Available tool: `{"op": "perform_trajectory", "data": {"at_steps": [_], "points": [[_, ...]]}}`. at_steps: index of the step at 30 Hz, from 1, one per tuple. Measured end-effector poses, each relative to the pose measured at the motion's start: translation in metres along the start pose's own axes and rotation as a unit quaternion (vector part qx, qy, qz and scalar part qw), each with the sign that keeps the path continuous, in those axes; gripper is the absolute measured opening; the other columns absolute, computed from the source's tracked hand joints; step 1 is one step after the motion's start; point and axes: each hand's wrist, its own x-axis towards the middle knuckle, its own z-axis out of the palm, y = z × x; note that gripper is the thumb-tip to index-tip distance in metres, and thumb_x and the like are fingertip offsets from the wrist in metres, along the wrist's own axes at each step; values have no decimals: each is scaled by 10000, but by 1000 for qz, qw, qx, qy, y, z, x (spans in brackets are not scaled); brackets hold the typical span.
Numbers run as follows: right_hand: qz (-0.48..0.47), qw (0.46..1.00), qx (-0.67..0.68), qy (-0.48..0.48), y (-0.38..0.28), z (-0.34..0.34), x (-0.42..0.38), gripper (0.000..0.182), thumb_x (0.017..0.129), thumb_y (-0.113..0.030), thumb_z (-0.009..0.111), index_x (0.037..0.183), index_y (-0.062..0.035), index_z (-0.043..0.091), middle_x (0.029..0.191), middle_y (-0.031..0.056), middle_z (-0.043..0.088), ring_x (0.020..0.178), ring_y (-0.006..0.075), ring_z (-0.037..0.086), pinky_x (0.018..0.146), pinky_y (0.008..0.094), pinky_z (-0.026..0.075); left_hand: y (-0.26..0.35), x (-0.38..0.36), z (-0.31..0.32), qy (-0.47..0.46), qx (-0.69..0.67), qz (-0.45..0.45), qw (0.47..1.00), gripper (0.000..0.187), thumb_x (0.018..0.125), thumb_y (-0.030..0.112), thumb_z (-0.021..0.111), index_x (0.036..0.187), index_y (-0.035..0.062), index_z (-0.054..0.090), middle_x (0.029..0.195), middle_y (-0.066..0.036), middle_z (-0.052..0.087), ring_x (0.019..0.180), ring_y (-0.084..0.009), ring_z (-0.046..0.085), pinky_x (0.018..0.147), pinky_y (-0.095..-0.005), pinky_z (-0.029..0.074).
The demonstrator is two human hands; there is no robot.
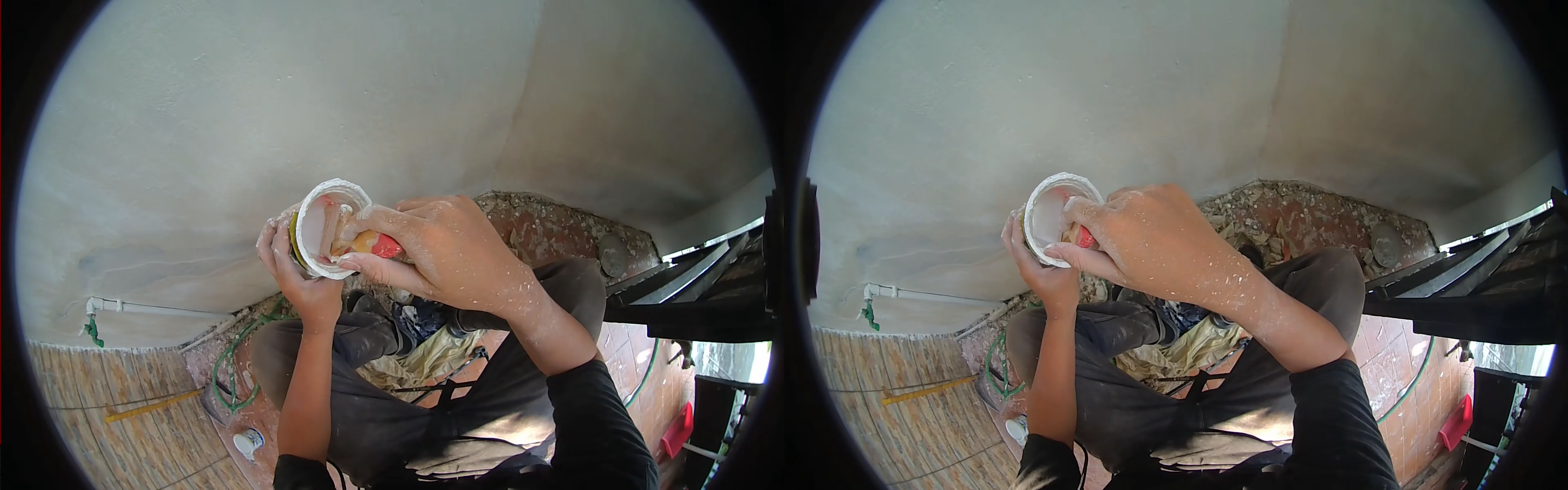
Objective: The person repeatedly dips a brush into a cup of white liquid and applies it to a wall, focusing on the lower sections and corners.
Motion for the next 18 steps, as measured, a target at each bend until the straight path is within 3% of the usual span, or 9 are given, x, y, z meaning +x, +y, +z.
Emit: {"op": "perform_trajectory", "data": {"at_steps": [3,7,9,11,14,18], "points": [[-19,997,4,72,-1,-9,-1,337,846,-412,623,879,-80,672,630,110,631,589,280,628,542,363,480,-1,3,0,9,-21,-25,999,759,643,83,812,1299,9,436,1310,-200,375,1249,-358,384,1019,-447,349],[-30,992,59,106,0,-19,-4,309,840,-381,636,886,-78,677,681,119,647,634,291,638,580,356,489,-2,4,-1,18,-28,-31,999,769,626,33,801,1300,9,432,1300,-191,386,1251,-346,381,1021,-440,344],[19,982,156,104,0,-24,-4,275,842,-338,639,887,-70,679,739,129,660,674,313,641,606,348,490,-3,5,-4,25,-24,-37,999,769,618,39,807,1294,15,442,1288,-188,395,1240,-346,387,1013,-438,347],[24,977,189,91,2,-29,-4,230,848,-267,631,891,-46,675,742,139,653,639,270,638,607,315,482,-2,5,-7,0,17,-40,999,808,649,22,794,1335,-23,370,1323,-181,368,1263,-309,396,1031,-392,365],[55,983,171,43,17,-38,-3,203,856,-178,600,922,3,662,711,142,628,582,163,558,603,268,460,-3,7,-9,13,15,-42,999,808,633,15,796,1329,-17,387,1321,-185,369,1266,-318,388,1041,-399,350],[146,978,138,-56,27,-41,3,239,862,-212,612,928,11,668,707,143,628,579,170,559,604,283,459,-2,10,-12,13,38,-53,998,796,626,19,791,1319,-19,402,1314,-185,373,1261,-330,384,1049,-405,334]]}}
